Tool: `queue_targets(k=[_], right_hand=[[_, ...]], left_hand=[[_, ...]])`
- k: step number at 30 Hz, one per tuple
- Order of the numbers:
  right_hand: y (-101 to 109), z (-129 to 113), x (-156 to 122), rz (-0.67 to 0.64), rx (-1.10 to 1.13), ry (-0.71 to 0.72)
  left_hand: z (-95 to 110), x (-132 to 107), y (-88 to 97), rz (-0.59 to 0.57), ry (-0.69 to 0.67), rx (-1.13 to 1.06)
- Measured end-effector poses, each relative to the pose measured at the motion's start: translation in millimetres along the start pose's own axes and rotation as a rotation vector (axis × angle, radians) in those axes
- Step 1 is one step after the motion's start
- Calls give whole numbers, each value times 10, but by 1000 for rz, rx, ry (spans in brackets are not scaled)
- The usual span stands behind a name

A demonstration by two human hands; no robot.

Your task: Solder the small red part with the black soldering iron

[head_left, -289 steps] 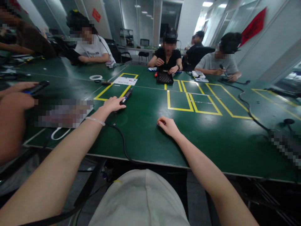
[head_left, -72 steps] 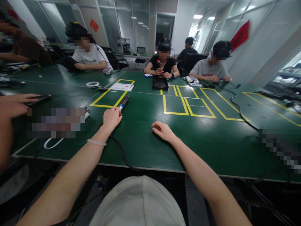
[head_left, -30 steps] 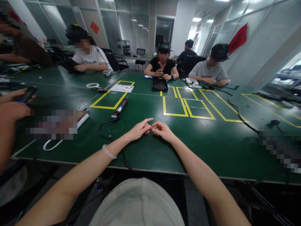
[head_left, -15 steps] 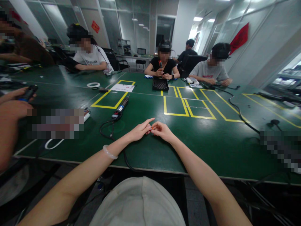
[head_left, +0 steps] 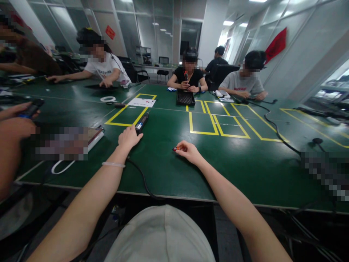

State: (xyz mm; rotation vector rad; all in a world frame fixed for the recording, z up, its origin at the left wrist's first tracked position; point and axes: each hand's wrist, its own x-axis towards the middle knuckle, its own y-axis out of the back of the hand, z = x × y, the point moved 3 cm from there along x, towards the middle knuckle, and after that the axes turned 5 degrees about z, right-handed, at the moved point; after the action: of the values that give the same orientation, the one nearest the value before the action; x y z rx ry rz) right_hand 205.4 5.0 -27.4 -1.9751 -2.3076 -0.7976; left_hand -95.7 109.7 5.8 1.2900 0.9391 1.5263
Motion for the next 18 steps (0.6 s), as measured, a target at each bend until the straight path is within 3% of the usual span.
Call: queue_targets(k=[3, 8, 13, 18], right_hand=[[1, -27, -6, -3, -23, 13], [3, -37, -10, -5, -41, 24], [-4, -40, -6, 4, -67, 25], [0, -39, -2, 14, -98, 12]], left_hand=[[-169, 62, -62, -145, 42, -1], [-133, 60, -47, -100, -5, -24], [106, -105, -13, -135, -89, 44], [546, -446, 17, -129, -241, 79]])
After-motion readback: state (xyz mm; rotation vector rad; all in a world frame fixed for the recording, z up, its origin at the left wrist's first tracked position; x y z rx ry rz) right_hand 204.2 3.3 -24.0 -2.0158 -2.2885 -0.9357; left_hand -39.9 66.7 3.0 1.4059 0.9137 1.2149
